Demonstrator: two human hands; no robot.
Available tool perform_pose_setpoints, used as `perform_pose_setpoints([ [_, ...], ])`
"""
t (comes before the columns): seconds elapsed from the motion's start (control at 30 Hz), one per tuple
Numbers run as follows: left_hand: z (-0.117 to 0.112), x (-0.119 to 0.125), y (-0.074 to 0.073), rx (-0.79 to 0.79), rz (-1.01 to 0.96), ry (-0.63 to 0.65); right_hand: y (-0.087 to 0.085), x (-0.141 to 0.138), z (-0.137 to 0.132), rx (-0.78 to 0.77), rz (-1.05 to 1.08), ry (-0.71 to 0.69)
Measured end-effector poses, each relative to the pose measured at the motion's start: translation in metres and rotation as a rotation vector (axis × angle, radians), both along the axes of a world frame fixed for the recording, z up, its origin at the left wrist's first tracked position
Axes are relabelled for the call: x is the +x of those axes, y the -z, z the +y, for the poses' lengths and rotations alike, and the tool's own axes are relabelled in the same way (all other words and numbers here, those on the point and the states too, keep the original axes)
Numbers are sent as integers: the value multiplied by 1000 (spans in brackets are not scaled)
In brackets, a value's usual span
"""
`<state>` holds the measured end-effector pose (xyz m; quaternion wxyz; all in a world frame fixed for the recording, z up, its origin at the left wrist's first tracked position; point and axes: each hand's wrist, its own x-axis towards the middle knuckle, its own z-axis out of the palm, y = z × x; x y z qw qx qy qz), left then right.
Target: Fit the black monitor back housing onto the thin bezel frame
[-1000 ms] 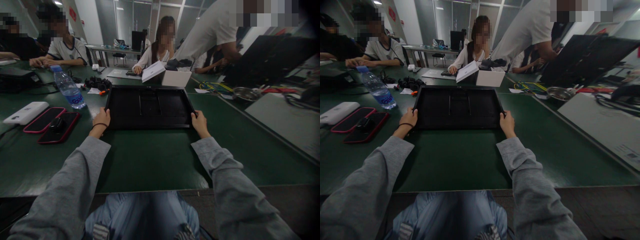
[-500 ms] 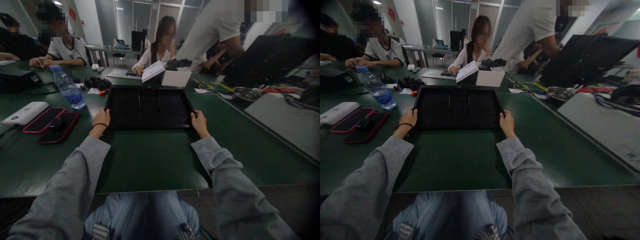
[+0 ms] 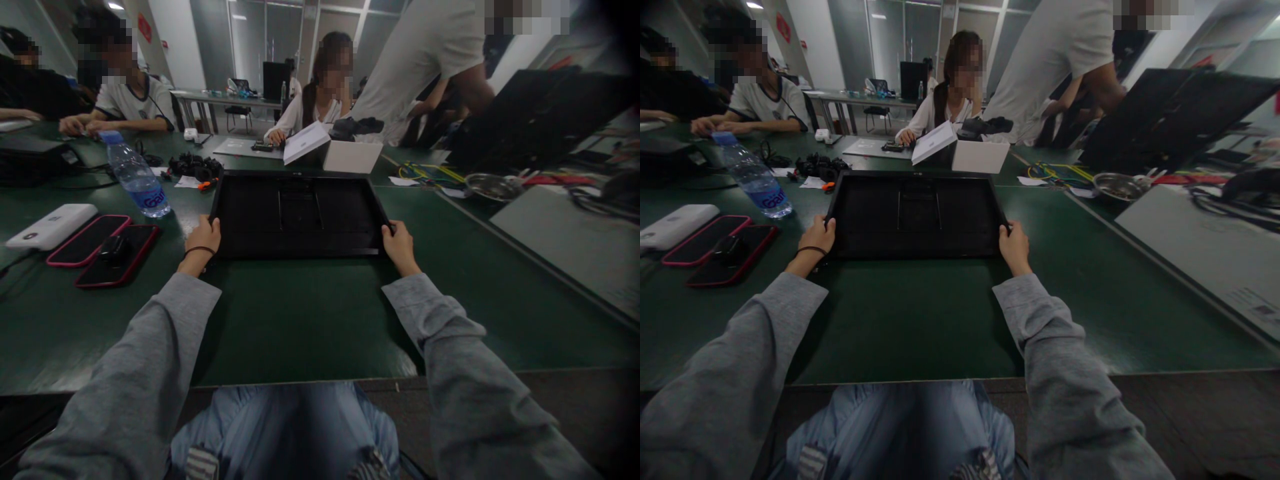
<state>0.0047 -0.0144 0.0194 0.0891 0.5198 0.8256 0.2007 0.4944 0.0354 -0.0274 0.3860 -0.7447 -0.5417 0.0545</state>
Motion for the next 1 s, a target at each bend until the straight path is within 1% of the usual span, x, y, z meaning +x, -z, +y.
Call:
perform_pose_setpoints([
  [0.07,1,-1,1,-2,-2,2,-2,-2,-3,5,-59,-1],
  [0.13,1,-2,2,0,-2,2,-5,-5,-7,32,-151,34],
  [0.2,2,-3,3,4,-1,2,-10,-10,-12,90,-237,88],
  [0.27,3,-4,4,7,-2,3,-14,-19,-17,155,-292,104],
  [0.33,4,-4,5,8,-1,0,-19,-35,-23,205,-335,54],
  [0.47,5,-5,8,15,2,-2,-27,-80,-39,266,-423,-155],
  [0.57,6,-6,9,24,4,-3,-29,-115,-51,277,-452,-296],
  [0.67,7,-6,10,35,-1,-4,-27,-137,-59,244,-473,-407],
  [0.73,7,-7,10,37,-3,-4,-24,-144,-60,207,-492,-455],
  [0.83,7,-7,11,40,-4,1,-19,-145,-60,178,-537,-499],
  [1.0,6,-6,9,36,-13,1,-15,-146,-59,184,-565,-510],
])
